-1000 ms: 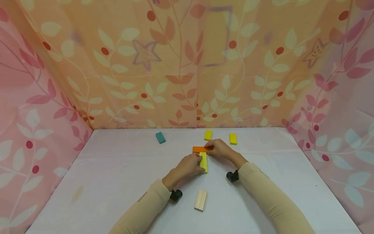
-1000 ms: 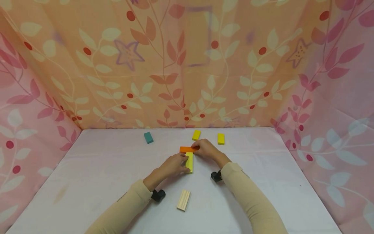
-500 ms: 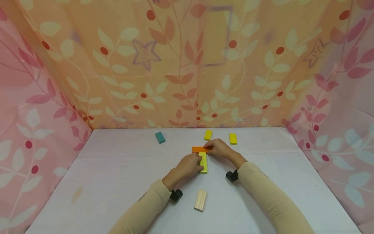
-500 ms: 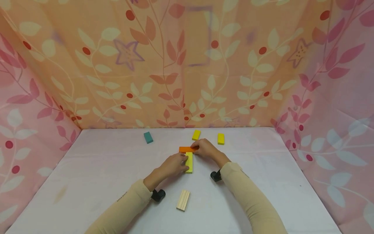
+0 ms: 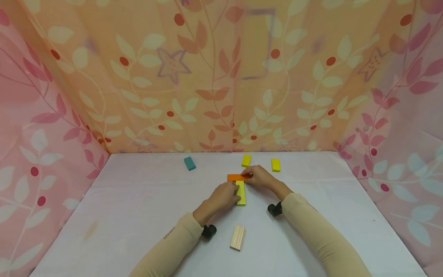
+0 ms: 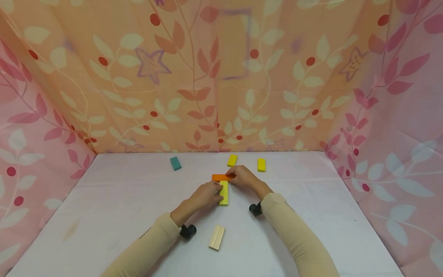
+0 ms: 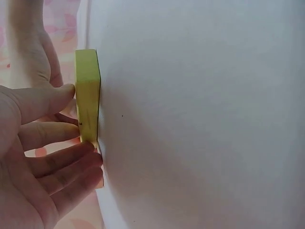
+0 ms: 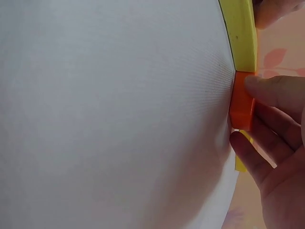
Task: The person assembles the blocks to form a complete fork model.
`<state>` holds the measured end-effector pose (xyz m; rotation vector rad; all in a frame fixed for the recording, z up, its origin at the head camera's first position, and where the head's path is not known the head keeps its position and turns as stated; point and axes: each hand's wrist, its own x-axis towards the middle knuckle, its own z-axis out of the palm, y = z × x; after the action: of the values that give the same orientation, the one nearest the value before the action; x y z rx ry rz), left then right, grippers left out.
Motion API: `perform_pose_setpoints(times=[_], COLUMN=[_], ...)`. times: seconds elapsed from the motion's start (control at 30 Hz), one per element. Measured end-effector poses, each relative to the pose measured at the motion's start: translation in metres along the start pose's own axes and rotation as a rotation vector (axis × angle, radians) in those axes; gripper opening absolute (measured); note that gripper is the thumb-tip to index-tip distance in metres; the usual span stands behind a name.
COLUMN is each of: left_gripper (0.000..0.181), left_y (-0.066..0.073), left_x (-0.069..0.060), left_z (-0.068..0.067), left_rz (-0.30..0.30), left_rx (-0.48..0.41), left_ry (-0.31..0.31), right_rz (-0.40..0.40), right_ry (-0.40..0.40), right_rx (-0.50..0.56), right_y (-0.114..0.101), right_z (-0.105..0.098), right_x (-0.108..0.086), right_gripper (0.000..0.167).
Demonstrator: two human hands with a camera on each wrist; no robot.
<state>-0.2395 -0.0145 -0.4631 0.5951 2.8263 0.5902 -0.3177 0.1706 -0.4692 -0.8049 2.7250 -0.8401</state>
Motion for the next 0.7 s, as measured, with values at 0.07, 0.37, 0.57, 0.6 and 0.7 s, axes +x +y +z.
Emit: perform_pose_setpoints(times=[0.07, 0.37, 0.57, 0.6, 0.7], left_gripper=[0.044, 0.04, 0.038, 0.038, 0.037], left_y=[0.0, 0.0, 0.001, 0.001, 0.0], left_x=[0.0, 0.002, 0.003, 0.004, 0.004], left_z=[0.0, -0.001, 0.0, 0.0, 0.0], left_rz=[0.011, 0.028, 0.026, 0.025, 0.016], left_rx=[0.002, -0.001, 0.008, 0.009, 0.008], left_ry=[0.006, 0.04, 0.046, 0.047, 0.048], right_rz=[-0.002, 0.023, 0.045, 0.041, 0.029], right_ry=[0.002, 0.033, 0.06, 0.062, 0.06], right_rx=[0.007, 0.014, 0.005, 0.004, 0.006], right_y=[-0.001, -0.002, -0.005, -0.006, -0.007], right_z=[0.0, -0.002, -0.006, -0.006, -0.008], right_x=[-0.001, -0.006, -0.012, -0.013, -0.016], right_gripper=[0.025, 0.028, 0.028, 0.028, 0.029])
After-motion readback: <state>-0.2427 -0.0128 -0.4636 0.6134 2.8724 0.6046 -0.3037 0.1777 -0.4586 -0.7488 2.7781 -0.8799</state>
